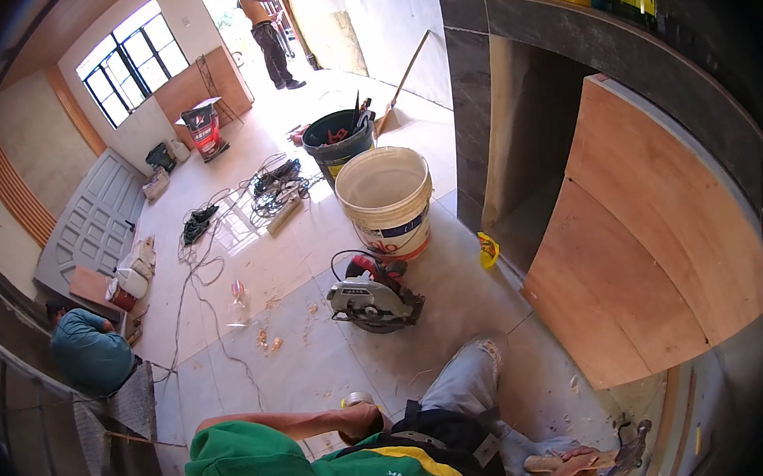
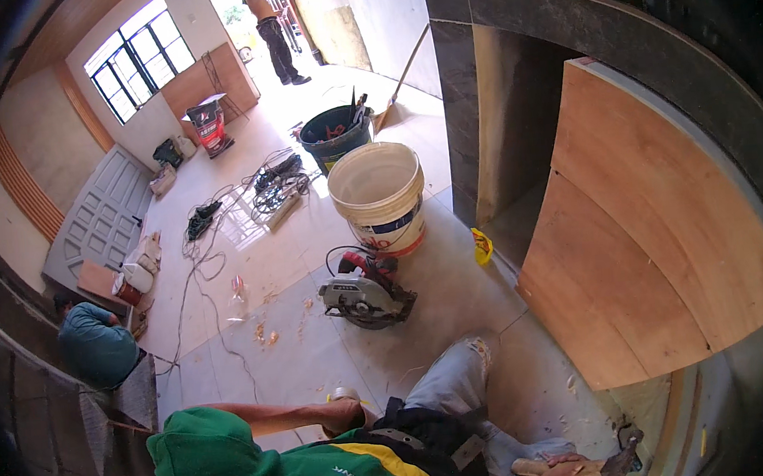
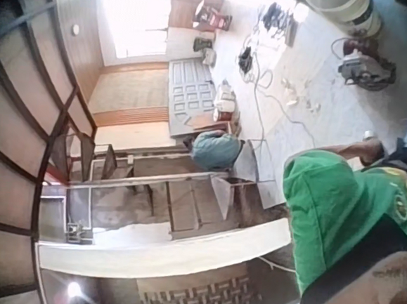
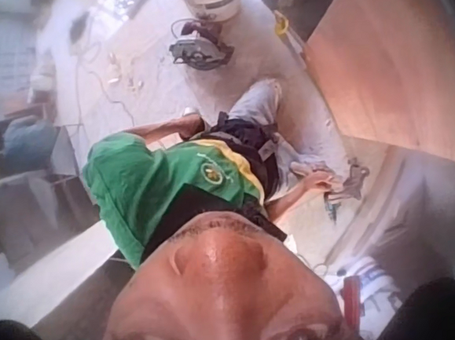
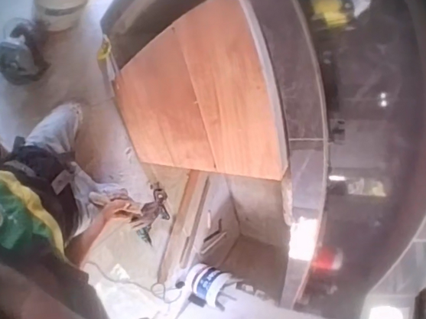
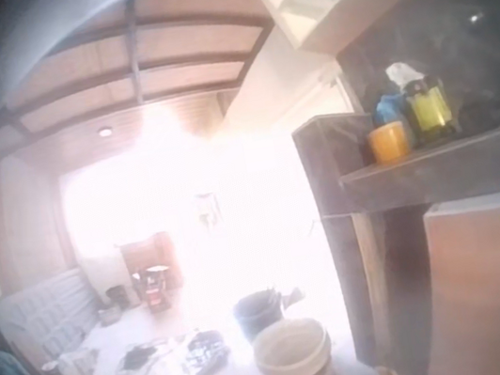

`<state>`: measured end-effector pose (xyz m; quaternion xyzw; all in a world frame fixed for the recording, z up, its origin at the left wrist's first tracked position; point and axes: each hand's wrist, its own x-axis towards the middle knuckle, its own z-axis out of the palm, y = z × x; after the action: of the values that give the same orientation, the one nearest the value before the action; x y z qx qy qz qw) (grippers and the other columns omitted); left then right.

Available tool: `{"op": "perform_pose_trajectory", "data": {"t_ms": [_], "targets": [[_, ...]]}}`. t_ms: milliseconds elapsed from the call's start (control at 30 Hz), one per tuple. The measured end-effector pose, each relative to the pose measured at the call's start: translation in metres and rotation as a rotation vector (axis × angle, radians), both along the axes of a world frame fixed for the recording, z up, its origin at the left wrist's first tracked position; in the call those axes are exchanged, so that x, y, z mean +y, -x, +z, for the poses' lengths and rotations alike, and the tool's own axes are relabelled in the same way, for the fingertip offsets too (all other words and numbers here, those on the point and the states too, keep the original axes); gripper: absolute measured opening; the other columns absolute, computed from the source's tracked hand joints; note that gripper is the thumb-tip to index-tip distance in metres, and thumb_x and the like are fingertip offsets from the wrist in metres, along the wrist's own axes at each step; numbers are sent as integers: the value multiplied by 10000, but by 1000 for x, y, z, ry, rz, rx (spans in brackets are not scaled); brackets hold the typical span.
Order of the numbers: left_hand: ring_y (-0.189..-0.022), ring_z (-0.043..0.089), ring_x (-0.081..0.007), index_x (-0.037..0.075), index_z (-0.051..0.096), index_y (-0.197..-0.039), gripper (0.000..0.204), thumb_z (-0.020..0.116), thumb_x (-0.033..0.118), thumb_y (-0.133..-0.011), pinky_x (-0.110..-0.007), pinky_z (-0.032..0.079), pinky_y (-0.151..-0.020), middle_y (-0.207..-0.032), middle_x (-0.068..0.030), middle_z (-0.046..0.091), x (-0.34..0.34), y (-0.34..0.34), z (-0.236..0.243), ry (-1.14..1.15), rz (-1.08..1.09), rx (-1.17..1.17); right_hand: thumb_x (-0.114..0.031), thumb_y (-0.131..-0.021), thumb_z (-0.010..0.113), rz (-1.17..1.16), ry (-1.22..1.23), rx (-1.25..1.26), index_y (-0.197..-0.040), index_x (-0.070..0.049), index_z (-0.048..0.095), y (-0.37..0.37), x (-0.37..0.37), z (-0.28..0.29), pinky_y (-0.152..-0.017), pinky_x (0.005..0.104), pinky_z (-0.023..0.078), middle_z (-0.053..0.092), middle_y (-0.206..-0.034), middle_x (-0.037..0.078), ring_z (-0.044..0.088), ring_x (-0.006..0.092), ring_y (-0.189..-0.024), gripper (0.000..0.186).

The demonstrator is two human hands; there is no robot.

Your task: The person fits a wooden panel onto a cabinet drawer, marks it with a pencil, and secures it in place by hammering nails into the wood.

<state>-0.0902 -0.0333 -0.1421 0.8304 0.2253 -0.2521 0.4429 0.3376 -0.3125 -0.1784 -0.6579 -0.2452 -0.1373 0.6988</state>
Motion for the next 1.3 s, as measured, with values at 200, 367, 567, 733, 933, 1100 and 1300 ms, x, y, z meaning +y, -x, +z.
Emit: {"op": "perform_pose_trajectory", "data": {"t_ms": [200,367,567,733,933,1100,1300], "targets": [[-894,658,-307,81,718,-923,191,661,223,-809,-379,515,-768,-937,-146,690,9,-28,51,-239,-406,210,-188,-1011,478,-47,-11,35,-1442,-36,117,7,7,11,-461,303,461,527,-767,115,498,165,-549,582],[-949,658,-310,66,723,-970,210,643,189,-820,-379,521,-819,-1020,-152,690,10,-23,51,-187,-318,172,-198,-1008,486,-80,-32,50,-1421,-30,145,10,9,17,-464,305,461,526,-757,111,497,165,-547,562],[-928,664,-345,50,729,-953,202,625,164,-823,-404,524,-804,-981,-181,694,8,-27,63,-165,-349,238,-210,-1005,496,-99,-37,75,-1396,-22,177,10,17,20,-467,307,462,525,-746,106,496,164,-546,538],[-885,671,-354,41,727,-909,181,607,148,-825,-427,523,-750,-943,-195,695,6,-19,62,-197,-107,113,-220,-1003,505,-130,-62,67,-1376,-16,204,13,17,31,-469,308,463,524,-736,103,495,164,-545,520],[-918,668,-351,36,720,-975,237,554,186,-896,-420,531,-771,-995,-184,695,7,-18,59,-187,14,178,-232,-1000,515,-159,-81,82,-1351,-9,237,12,23,35,-472,310,463,523,-724,98,494,164,-544,500],[-934,666,-343,71,721,-1023,246,586,209,-871,-425,534,-819,-1022,-171,696,6,0,14,-122,208,204,-249,-992,532,-153,-80,109,-1310,0,277,15,27,47,-476,315,461,519,-705,90,494,164,-543,478],[-904,672,-335,85,729,-1002,231,597,207,-856,-422,543,-770,-987,-156,704,4,-8,50,-202,181,254,-252,-977,559,-109,-81,142,-1235,19,358,23,27,55,-498,334,460,520,-695,86,509,172,-563,425]]}}
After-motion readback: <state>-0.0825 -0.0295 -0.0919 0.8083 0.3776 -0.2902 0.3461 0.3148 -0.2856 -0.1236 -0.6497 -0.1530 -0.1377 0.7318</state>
